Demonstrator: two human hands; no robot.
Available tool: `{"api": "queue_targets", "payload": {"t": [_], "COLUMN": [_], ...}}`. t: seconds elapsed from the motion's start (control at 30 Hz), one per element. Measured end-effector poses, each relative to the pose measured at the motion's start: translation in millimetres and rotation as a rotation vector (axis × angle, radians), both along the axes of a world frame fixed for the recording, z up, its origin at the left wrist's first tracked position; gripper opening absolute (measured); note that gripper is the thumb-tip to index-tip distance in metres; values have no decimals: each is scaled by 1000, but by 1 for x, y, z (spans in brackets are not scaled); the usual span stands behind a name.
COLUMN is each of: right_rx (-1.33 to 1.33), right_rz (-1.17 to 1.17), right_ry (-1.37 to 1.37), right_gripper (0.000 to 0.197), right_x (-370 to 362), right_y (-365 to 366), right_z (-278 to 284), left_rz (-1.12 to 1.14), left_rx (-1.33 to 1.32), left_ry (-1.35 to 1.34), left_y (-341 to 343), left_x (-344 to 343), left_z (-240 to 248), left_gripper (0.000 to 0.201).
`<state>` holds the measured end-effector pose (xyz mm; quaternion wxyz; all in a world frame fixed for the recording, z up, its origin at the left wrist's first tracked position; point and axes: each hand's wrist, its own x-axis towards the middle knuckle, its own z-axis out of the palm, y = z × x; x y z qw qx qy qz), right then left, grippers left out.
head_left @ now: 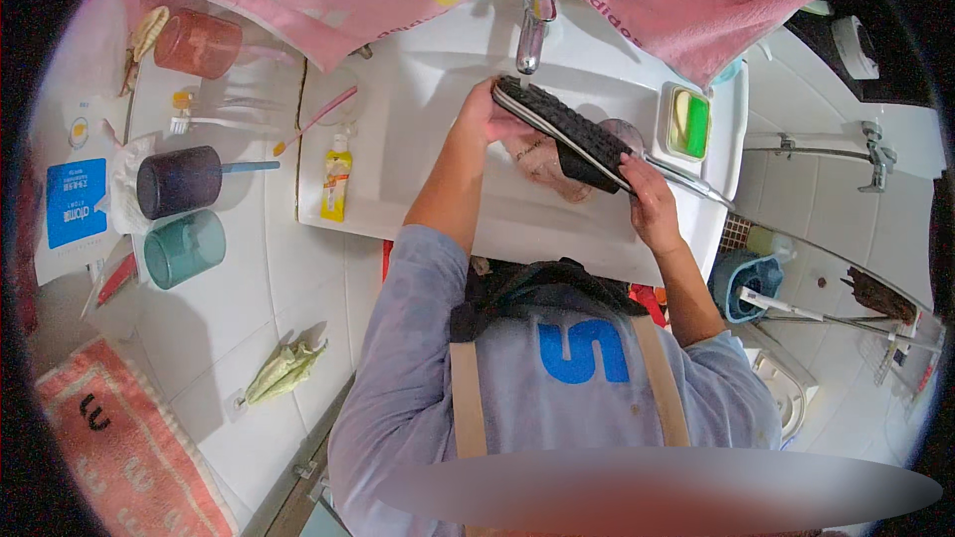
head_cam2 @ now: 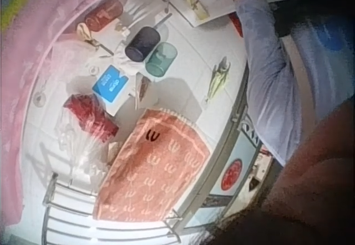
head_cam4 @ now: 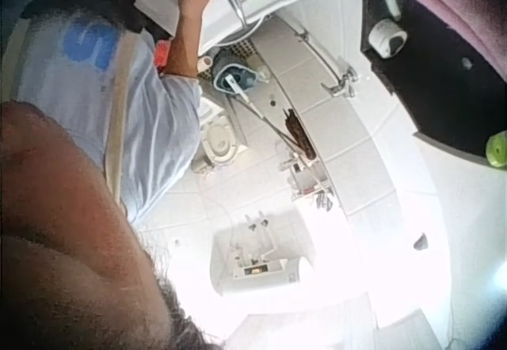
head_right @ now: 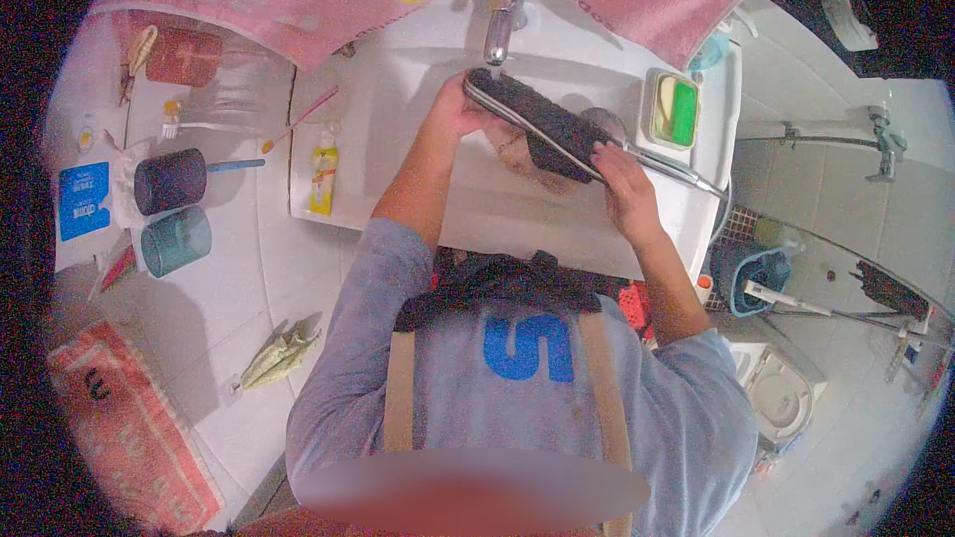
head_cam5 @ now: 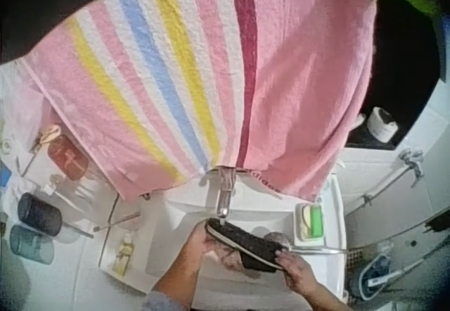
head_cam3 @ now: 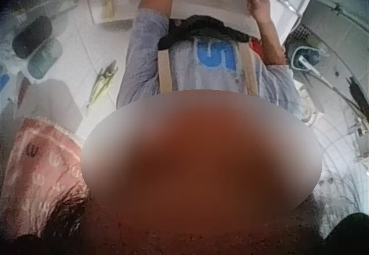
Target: Washing a pair of black and red slippers in a bathroom sink.
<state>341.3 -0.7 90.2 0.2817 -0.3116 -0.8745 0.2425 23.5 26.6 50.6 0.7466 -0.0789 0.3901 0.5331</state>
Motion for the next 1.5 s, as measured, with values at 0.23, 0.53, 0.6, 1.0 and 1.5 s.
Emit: {"api": "queue_targets", "payload": {"t": [0.23,0.53,0.6,1.0,1.5], "right_rx": [101,-1225,-1368,-1351,-1560], "right_rz": [-24,-385,-329,-207,-135], "right_ry": [-192,761,762,885,1046], "right_gripper": [64,66,62,52,52], "right_x": [-7,-22,-21,-76,-76], "right_y": [16,38,47,16,21], "right_z": [2,-11,-15,-7,-26], "left_rz": [112,221,215,-298,-122], "left_rx": [161,391,399,28,-13], "left_ry": [82,-69,-82,2098,1751], "left_y": [-9,-33,-40,-43,-47], "left_x": [1,-5,-10,57,-36], "left_z": [-19,-37,-44,-57,-48], "left_gripper": [30,38,38,67,63]}}
